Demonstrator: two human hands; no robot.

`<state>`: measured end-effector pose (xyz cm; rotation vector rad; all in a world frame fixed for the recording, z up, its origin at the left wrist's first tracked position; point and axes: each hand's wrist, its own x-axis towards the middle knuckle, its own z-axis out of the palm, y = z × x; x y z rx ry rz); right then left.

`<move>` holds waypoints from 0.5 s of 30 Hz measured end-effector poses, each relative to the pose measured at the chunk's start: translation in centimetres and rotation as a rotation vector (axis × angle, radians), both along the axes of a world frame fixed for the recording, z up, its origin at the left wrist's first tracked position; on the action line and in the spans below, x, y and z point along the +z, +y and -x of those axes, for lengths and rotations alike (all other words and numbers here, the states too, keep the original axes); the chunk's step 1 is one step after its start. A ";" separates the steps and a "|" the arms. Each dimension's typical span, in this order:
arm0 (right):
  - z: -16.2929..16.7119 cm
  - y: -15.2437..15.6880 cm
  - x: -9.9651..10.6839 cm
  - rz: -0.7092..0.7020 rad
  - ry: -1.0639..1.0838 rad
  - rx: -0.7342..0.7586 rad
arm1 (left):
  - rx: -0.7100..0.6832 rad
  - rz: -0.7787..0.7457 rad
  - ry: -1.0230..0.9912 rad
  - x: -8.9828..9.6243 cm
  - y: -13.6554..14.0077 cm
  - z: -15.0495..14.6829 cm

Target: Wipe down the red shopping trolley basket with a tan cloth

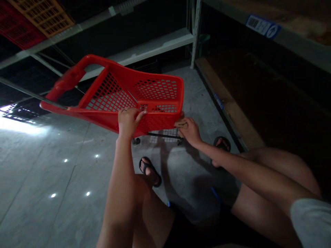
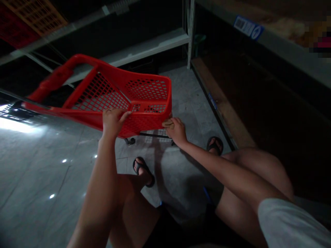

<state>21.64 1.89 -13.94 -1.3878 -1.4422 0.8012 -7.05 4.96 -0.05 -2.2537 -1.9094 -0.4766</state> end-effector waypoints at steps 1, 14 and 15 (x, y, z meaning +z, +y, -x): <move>0.0 0.1 1.0 -0.059 0.015 -0.030 | 0.013 -0.003 -0.001 -0.2 0.0 -0.4; 0.3 2.1 -1.5 -0.272 -0.178 0.118 | -0.138 -0.003 0.010 0.9 -1.3 -6.5; 0.4 2.4 -1.4 -0.281 -0.169 0.073 | -0.167 -0.005 0.014 1.3 -1.7 -6.5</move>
